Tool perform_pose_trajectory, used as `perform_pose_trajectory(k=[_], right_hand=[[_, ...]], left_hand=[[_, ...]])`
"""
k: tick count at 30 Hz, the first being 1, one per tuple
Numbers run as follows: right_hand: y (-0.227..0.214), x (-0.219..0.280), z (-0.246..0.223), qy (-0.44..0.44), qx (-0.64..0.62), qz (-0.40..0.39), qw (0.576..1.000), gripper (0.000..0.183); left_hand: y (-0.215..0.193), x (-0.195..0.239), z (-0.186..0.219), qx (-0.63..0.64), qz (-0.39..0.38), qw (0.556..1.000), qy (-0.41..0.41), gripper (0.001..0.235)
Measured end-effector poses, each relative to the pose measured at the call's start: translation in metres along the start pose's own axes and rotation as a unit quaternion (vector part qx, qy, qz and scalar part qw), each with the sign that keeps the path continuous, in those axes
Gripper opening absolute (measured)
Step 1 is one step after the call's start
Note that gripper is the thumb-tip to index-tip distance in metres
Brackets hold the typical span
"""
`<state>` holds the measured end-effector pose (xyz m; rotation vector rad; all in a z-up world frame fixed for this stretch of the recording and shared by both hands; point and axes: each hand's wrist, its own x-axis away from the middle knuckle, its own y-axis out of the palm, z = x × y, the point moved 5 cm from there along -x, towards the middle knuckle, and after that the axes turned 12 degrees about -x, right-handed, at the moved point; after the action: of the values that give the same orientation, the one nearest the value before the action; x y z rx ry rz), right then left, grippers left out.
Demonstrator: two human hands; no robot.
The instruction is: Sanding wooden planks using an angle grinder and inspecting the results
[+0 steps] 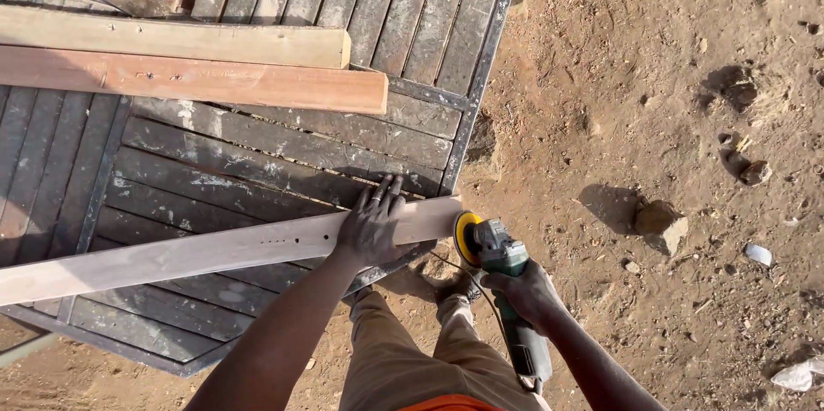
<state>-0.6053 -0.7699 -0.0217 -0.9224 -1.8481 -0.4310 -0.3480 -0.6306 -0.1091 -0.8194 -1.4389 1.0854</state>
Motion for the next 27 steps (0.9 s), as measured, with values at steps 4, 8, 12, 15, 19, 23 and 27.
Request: perform_pose_trajectory(k=[4,8,12,15,19,23,27], right_hand=[[-0.024,-0.004,0.048,0.014,-0.076,-0.023,0.997,0.019],[-0.03,-0.004,0.045,-0.009,-0.03,-0.007,0.999,0.023],[-0.017,-0.003,0.006,-0.033,-0.001,0.009,0.999,0.023],[0.006,-0.004,-0.022,-0.076,-0.065,-0.043,0.994,0.017],[0.015,-0.016,-0.01,-0.076,-0.064,-0.062,0.993,0.018],[-0.003,-0.007,0.022,-0.034,0.033,0.029,0.998,0.042],[-0.033,-0.022,0.084,-0.047,0.082,0.003,0.995,0.027]], left_hand=[[-0.018,0.003,0.002,-0.041,0.072,0.997,0.008,0.116],[-0.014,0.002,0.0,-0.014,-0.001,1.0,0.003,0.122],[-0.007,0.003,0.002,-0.037,0.015,0.999,-0.007,0.108],[-0.023,0.009,0.005,0.018,0.047,0.999,-0.009,0.113],[-0.001,0.01,0.005,-0.021,0.067,0.997,0.011,0.103],[-0.007,0.009,0.001,-0.022,0.028,0.999,-0.031,0.118],[0.023,0.008,0.005,-0.143,0.16,0.977,0.002,0.11]])
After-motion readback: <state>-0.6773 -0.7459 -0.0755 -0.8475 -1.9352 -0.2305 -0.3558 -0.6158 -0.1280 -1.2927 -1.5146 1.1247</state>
